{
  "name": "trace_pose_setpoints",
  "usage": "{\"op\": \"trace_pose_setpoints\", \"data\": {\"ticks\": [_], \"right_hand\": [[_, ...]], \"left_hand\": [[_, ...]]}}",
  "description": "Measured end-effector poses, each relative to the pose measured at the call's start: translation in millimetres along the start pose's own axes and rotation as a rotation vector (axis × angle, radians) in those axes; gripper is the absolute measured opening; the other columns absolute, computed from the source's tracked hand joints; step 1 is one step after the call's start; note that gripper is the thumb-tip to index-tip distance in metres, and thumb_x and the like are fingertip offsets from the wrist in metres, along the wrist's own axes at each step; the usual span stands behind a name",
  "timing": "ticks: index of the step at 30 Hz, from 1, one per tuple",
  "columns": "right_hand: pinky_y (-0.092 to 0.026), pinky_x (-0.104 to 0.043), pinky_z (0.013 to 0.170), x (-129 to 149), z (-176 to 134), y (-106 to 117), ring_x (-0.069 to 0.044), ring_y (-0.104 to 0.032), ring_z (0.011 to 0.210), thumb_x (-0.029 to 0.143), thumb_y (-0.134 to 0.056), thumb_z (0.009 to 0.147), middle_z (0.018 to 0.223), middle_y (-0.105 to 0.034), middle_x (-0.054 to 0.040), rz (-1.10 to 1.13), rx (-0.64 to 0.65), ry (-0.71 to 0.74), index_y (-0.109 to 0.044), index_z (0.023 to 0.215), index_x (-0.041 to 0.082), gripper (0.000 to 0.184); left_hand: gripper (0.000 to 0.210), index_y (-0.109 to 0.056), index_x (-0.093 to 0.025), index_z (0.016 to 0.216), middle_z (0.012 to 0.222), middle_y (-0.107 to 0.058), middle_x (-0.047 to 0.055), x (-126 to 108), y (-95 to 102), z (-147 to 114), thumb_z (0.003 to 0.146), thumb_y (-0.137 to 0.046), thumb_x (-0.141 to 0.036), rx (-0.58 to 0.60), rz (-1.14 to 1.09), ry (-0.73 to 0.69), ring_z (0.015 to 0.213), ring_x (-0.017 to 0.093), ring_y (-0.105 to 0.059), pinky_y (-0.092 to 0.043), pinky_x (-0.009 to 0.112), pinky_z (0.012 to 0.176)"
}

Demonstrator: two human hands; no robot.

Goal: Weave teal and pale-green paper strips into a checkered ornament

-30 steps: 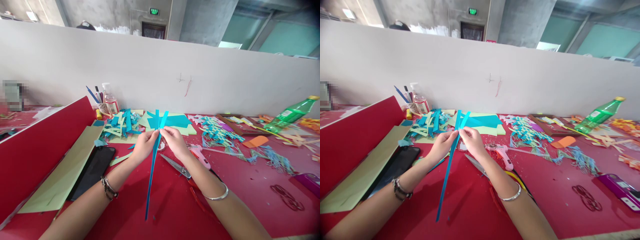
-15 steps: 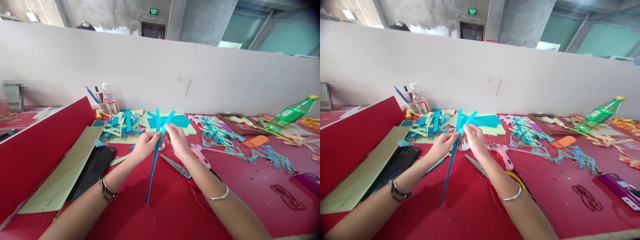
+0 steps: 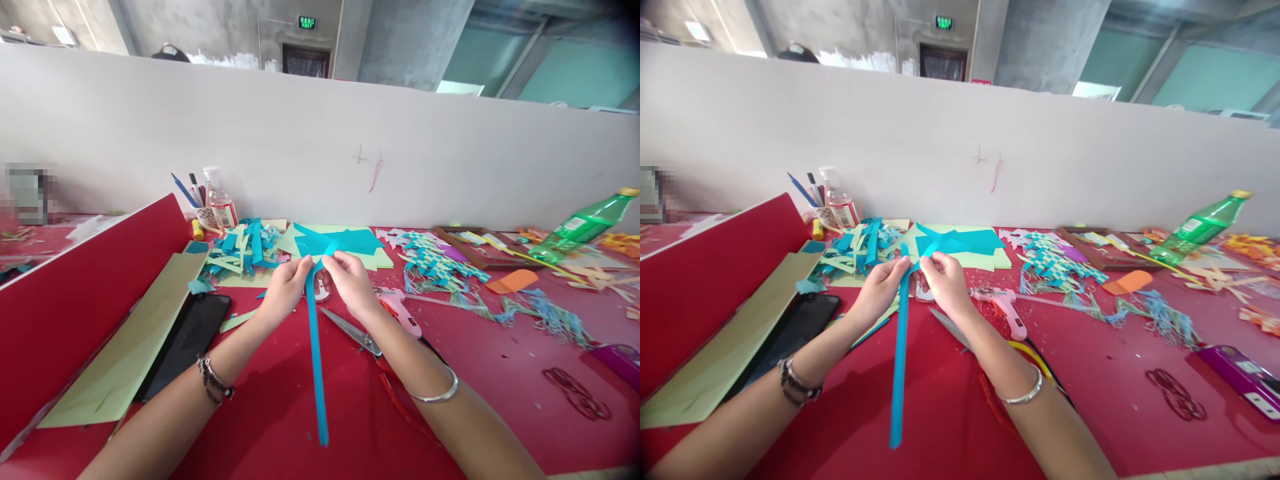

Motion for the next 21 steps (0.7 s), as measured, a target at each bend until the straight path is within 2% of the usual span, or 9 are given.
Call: {"op": "trace_pose_setpoints", "data": {"ticks": [3, 5, 10, 13, 18, 21], "right_hand": [[-0.033, -0.021, 0.040, -1.4, 2.0, 2.2, -0.008, -0.041, 0.038, 0.034, -0.049, 0.076, 0.042, -0.041, 0.0073, 0.015, -0.047, 0.018, -0.034, 0.053, 0.021, 0.031], [-0.032, -0.021, 0.041, -1.1, 3.0, 3.6, -0.008, -0.040, 0.039, 0.035, -0.048, 0.077, 0.042, -0.041, 0.0074, -0.016, -0.055, 0.026, -0.035, 0.053, 0.021, 0.031], [-0.030, -0.021, 0.043, 3.6, 0.1, 1.1, -0.008, -0.040, 0.043, 0.035, -0.046, 0.078, 0.044, -0.040, 0.0070, -0.123, 0.063, 0.041, -0.035, 0.054, 0.020, 0.030], [-0.028, -0.021, 0.042, 5.1, -2.2, -0.5, -0.008, -0.038, 0.043, 0.032, -0.046, 0.076, 0.045, -0.038, 0.0071, -0.149, 0.059, 0.037, -0.034, 0.054, 0.021, 0.028], [-0.028, -0.022, 0.041, 1.3, -1.9, -0.4, -0.008, -0.037, 0.041, 0.032, -0.047, 0.075, 0.044, -0.038, 0.0068, -0.135, 0.044, 0.013, -0.034, 0.054, 0.021, 0.027], [-0.030, -0.022, 0.041, -1.2, -0.5, 0.1, -0.008, -0.037, 0.040, 0.033, -0.047, 0.075, 0.043, -0.038, 0.0071, -0.078, 0.008, 0.007, -0.033, 0.053, 0.022, 0.029]], "left_hand": [[0.045, -0.051, -0.016, 0.055, 0.049, -0.055, -0.002, -1.3, 0.0, -0.5, 0.085, -0.032, -0.042, 0.144, -0.034, 0.041, 0.045, 0.009, -0.048, -0.037, 0.019, 0.049], [0.045, -0.054, -0.015, 0.057, 0.051, -0.057, -0.001, -1.9, 0.1, -1.0, 0.086, -0.033, -0.042, 0.177, -0.019, 0.039, 0.047, 0.010, -0.050, -0.038, 0.019, 0.050], [0.045, -0.052, -0.015, 0.054, 0.051, -0.056, -0.001, -0.3, 1.2, -1.1, 0.087, -0.031, -0.037, 0.106, 0.119, -0.045, 0.051, 0.010, -0.051, -0.038, 0.019, 0.054], [0.043, -0.048, -0.015, 0.052, 0.048, -0.051, -0.002, 3.2, 1.7, -0.9, 0.085, -0.034, -0.038, 0.025, 0.206, -0.056, 0.047, 0.010, -0.046, -0.032, 0.020, 0.049], [0.043, -0.039, -0.017, 0.049, 0.045, -0.040, -0.004, 4.2, 1.8, -0.3, 0.085, -0.031, -0.039, -0.071, 0.223, -0.044, 0.045, 0.009, -0.037, -0.027, 0.021, 0.046], [0.042, -0.035, -0.018, 0.050, 0.045, -0.033, -0.005, 2.1, 1.7, -0.1, 0.085, -0.031, -0.041, -0.053, 0.192, -0.049, 0.045, 0.008, -0.032, -0.024, 0.021, 0.044]]}}
Point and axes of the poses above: each hand's wrist, its own z-axis towards the middle knuckle, its own y-axis out of the back of the hand, x = y × z, the point moved 1 cm from there along z, towards the middle knuckle
